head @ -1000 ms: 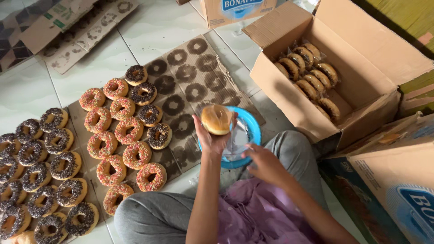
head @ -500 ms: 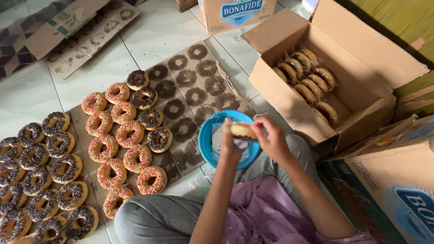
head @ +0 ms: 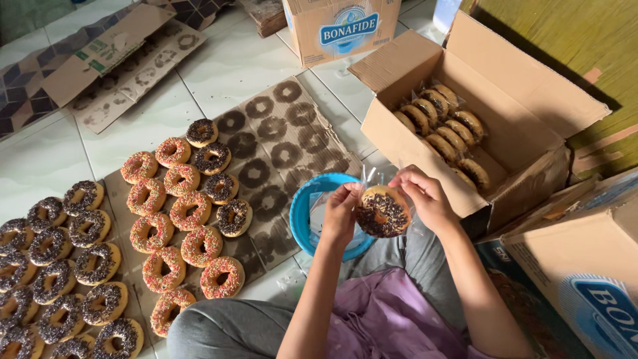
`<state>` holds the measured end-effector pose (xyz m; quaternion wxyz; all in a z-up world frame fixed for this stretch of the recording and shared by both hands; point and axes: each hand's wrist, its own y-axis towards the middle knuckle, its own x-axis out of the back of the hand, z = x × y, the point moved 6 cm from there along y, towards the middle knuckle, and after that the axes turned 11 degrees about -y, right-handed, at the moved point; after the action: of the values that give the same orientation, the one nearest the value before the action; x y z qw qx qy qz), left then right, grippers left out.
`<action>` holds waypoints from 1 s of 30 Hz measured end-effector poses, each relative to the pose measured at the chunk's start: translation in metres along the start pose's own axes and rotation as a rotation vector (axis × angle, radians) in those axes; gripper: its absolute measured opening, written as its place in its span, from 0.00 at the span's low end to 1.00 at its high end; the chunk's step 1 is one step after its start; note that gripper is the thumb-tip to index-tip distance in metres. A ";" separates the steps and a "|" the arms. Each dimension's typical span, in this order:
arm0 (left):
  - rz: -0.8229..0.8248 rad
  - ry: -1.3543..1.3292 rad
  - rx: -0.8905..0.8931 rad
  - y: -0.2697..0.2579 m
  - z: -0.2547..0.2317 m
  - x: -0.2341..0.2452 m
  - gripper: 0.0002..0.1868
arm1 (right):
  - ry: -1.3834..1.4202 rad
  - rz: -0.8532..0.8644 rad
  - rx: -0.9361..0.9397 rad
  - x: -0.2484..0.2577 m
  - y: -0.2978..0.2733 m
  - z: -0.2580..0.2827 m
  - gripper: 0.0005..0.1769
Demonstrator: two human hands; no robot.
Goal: The person sits on the floor and packages donuts one by one into clear plastic bags. They pick up a donut, place it in a bag, and then put the bagged donut into a cardboard box.
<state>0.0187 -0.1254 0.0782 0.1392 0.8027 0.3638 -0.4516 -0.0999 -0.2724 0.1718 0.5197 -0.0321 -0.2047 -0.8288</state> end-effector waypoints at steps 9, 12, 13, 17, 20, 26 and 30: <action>-0.012 0.113 -0.245 -0.007 -0.041 -0.026 0.11 | 0.020 0.041 -0.198 0.017 -0.004 -0.016 0.05; -0.014 0.202 -0.391 -0.017 -0.055 -0.043 0.08 | 0.083 0.032 -0.173 0.015 -0.006 -0.016 0.06; -0.013 0.252 -0.454 -0.022 -0.059 -0.051 0.07 | 0.075 0.027 -0.175 0.015 -0.006 -0.015 0.08; 0.001 0.419 -0.658 -0.039 -0.076 -0.075 0.07 | 0.004 0.024 -0.198 0.015 -0.006 0.000 0.16; 0.003 0.418 -0.692 -0.047 -0.081 -0.086 0.06 | -0.060 0.034 -0.167 0.014 -0.005 0.018 0.17; 0.039 0.393 -0.728 -0.053 -0.089 -0.094 0.07 | -0.401 -0.048 -0.071 0.013 0.001 0.050 0.09; 0.007 0.344 -0.701 -0.050 -0.087 -0.088 0.06 | -0.561 -0.080 -0.057 0.015 -0.001 0.050 0.07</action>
<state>0.0088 -0.0834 0.2040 0.3437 0.7717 0.5112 -0.1584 -0.1158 -0.2661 0.2211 0.4087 -0.2666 -0.3183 -0.8128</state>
